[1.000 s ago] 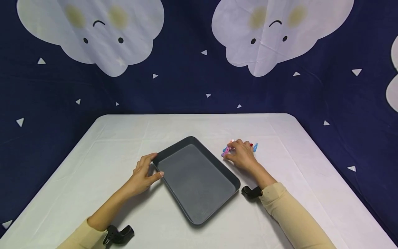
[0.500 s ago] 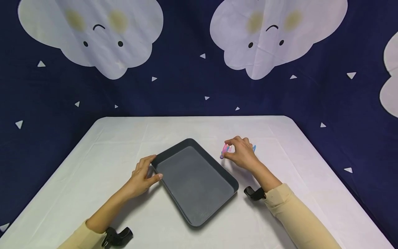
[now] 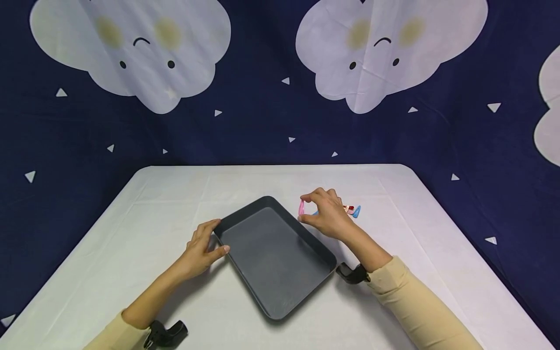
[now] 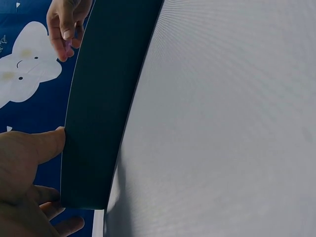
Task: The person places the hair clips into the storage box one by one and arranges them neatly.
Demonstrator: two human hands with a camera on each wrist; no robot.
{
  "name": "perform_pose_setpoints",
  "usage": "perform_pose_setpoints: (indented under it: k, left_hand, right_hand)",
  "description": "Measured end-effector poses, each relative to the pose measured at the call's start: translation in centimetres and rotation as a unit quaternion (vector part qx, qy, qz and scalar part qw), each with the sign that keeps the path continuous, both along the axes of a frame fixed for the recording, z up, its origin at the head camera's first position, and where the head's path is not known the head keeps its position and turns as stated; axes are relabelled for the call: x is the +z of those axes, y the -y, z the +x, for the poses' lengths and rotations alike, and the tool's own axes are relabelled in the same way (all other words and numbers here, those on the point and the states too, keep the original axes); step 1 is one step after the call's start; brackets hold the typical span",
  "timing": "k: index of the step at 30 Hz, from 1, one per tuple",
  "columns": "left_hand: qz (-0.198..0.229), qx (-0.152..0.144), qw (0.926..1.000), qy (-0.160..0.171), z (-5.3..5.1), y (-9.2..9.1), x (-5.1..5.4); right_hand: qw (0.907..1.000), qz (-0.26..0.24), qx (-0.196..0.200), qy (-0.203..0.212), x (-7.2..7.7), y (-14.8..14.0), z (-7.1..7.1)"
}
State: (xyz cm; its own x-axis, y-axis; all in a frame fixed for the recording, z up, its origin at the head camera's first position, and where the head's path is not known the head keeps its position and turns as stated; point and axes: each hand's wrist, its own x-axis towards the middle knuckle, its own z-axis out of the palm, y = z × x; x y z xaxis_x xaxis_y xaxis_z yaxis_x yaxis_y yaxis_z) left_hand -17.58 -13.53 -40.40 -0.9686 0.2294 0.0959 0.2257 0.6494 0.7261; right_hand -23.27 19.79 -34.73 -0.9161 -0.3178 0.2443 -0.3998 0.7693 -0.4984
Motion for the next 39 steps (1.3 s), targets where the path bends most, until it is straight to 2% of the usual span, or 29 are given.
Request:
perform_pose_setpoints:
  k: [11,18,25,34,39]
  left_hand:
    - [0.002,0.003,1.0,0.006,0.0,0.0,-0.2]
    - [0.005,0.001,1.0,0.006,0.1,0.1,-0.2]
    - [0.007,0.002,1.0,0.003,0.0,0.0,-0.3]
    - [0.011,0.007,0.9998,-0.017,-0.1,-0.1,-0.5]
    - [0.011,0.007,0.9999,-0.007,-0.1,-0.1,-0.4]
  right_hand:
    - [0.9977,0.009,0.058,-0.033,0.9,3.1,0.5]
    - [0.9937,0.017,0.096,-0.055,1.0,5.5,0.1]
    - [0.9919,0.013,0.121,-0.036,0.4,7.4,-0.8]
    - [0.987,0.015,0.16,-0.009,-0.4,8.9,-1.7]
    - [0.9831,0.011,0.182,0.014,-1.0,9.5,-1.9]
